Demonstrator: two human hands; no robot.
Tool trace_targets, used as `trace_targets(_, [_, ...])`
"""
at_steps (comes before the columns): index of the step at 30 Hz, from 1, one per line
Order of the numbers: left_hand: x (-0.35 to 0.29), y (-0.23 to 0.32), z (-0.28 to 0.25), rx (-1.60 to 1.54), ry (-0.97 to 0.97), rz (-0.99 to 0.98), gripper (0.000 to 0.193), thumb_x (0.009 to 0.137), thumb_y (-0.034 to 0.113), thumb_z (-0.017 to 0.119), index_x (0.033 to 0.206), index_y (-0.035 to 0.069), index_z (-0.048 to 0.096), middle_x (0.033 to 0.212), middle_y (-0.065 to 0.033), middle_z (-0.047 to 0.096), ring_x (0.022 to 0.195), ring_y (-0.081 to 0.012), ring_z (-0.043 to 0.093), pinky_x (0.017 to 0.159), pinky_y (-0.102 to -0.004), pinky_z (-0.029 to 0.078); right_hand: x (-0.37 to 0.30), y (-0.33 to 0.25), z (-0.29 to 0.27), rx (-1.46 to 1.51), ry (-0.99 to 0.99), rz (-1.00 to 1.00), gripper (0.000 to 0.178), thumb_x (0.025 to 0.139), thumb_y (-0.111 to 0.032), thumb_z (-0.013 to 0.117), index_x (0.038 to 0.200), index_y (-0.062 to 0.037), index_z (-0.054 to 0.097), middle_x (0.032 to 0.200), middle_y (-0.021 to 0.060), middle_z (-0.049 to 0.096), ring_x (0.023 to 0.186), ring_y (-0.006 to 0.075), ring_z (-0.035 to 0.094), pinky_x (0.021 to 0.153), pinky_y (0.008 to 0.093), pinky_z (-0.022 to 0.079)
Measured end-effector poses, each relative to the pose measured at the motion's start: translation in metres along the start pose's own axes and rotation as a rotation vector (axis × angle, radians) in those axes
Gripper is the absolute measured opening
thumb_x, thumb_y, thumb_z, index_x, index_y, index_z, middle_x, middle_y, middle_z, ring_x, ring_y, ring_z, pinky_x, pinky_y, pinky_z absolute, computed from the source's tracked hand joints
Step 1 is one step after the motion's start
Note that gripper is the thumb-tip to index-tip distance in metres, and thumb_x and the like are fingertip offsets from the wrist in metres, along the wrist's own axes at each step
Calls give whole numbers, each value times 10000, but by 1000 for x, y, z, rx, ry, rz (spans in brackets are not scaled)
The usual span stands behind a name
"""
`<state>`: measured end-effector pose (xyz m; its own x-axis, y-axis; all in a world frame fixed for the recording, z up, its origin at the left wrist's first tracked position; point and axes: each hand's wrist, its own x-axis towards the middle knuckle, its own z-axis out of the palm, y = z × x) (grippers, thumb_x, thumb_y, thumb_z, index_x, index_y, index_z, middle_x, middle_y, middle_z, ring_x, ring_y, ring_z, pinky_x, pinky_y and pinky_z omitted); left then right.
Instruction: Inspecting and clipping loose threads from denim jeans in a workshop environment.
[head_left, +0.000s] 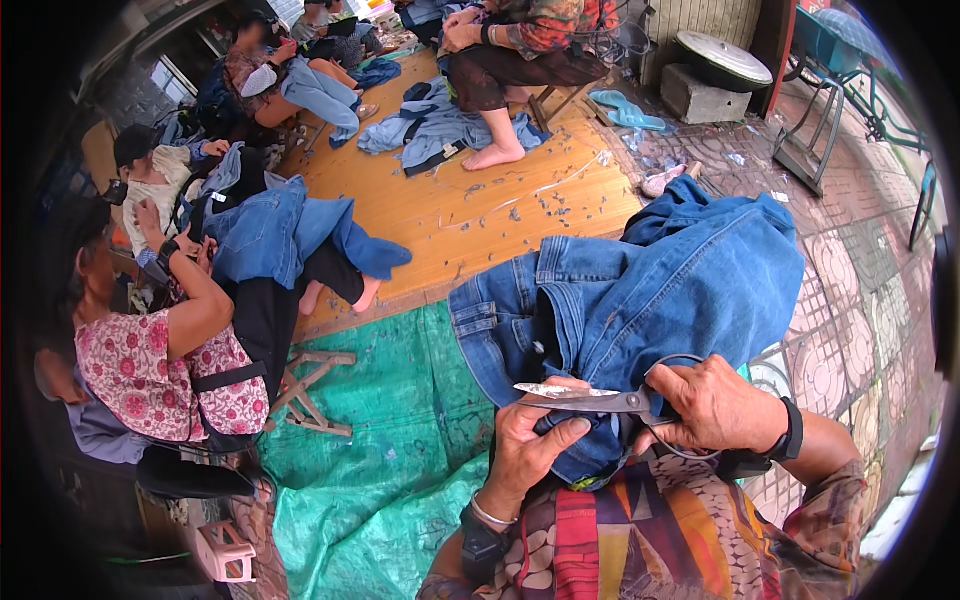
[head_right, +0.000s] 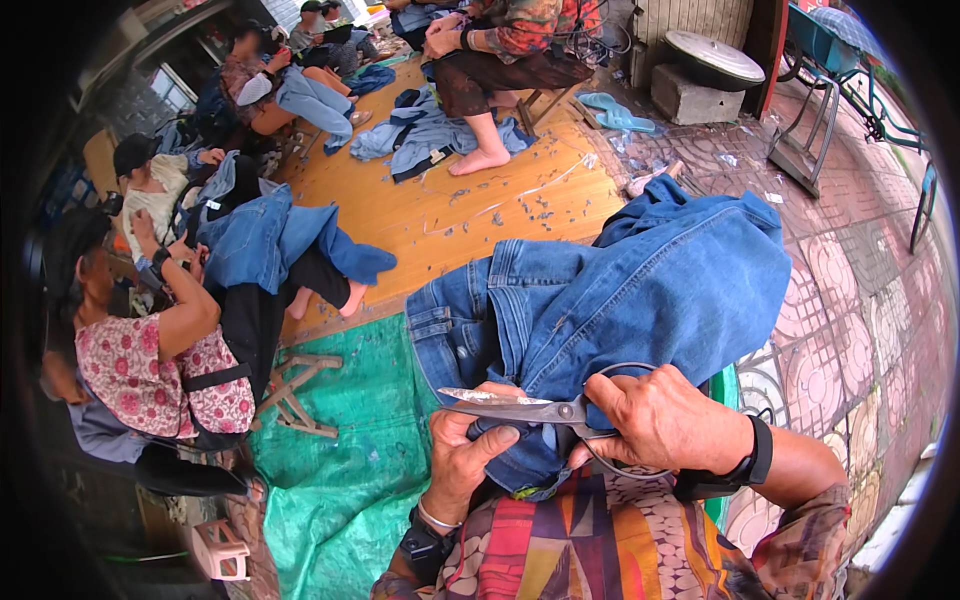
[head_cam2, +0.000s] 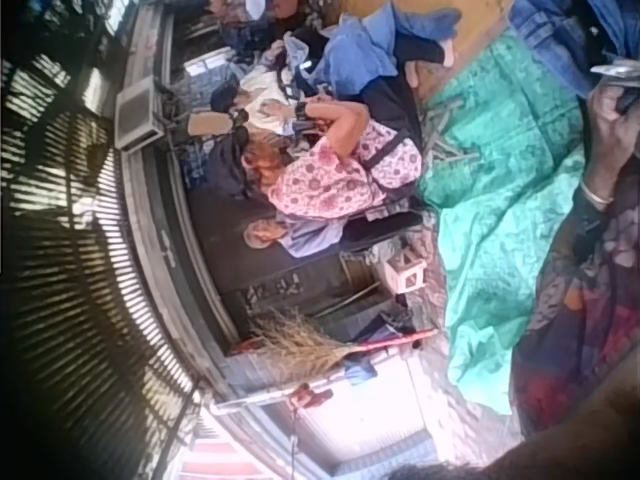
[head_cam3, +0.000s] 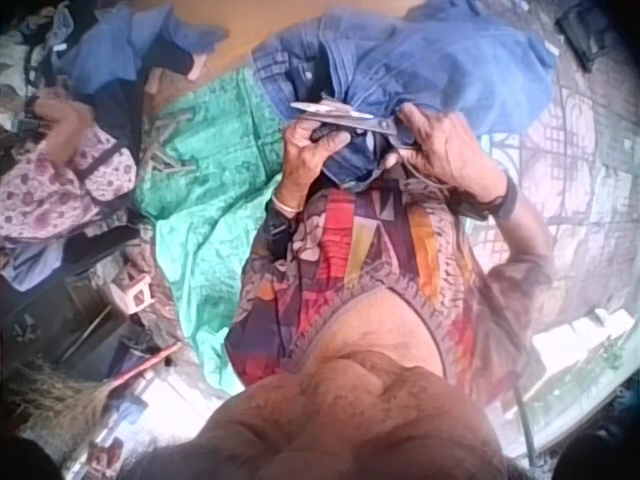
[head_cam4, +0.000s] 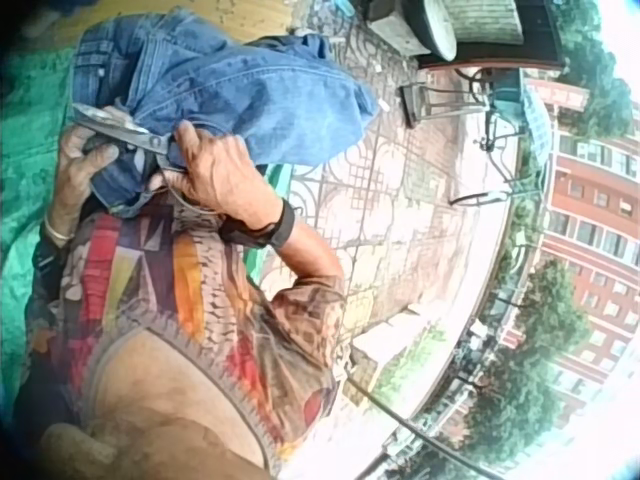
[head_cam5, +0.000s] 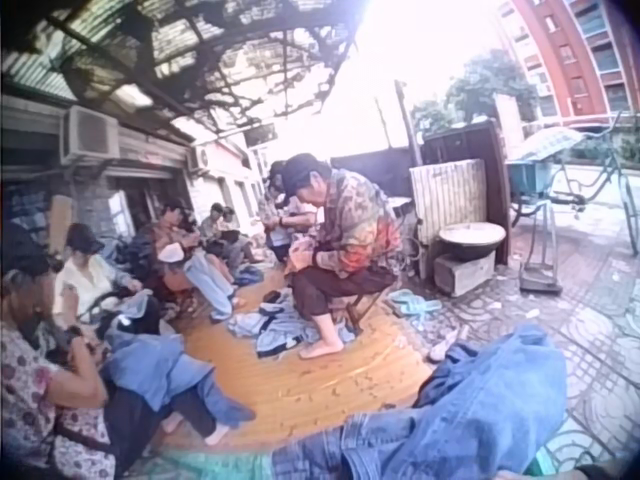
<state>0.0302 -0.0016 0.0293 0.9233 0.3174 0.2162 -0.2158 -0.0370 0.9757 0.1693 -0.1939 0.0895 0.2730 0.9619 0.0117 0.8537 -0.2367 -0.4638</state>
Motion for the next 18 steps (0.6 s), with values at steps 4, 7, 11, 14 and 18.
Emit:
trace_targets(4, [-1,-2,-4,-13,-10,-7,164,792,80,706,903,-15,633,1003,-128,657,964,-223,622,862,-323,469,-6,11,11,261,200,-13,553,731,-475,742,912,-10,503,597,99,515,494,288,539,449,357,392])
trace_targets(7, [-3,-3,-4,-66,-2,3,194,788,127,701,892,-23,635,996,-135,653,957,-220,614,863,-326,461,-22,15,8,413,417,206,575,689,-485,787,920,-41,503,605,21,402,490,122,359,466,268,283])
trace_targets(11, [-5,-6,-8,-132,15,25,159,802,85,687,908,-16,626,1012,-135,652,982,-226,611,890,-339,453,-53,44,48,699,1013,389,593,736,-545,733,958,-42,509,648,-72,384,543,69,339,501,221,267])
trace_targets(14, [-2,-6,-10,-266,37,-50,213,804,137,684,931,-27,633,1044,-132,641,982,-207,599,899,-324,438,-99,83,75,947,1224,710,412,889,-487,577,938,-82,523,618,-86,389,462,23,321,410,194,255])
trace_targets(18, [0,-9,-11,-478,126,-141,281,800,159,675,996,-37,629,1080,-126,627,967,-172,594,893,-292,442,-167,162,172,1005,1368,1135,357,924,-456,535,773,-146,444,526,-86,322,385,37,308,343,219,258])
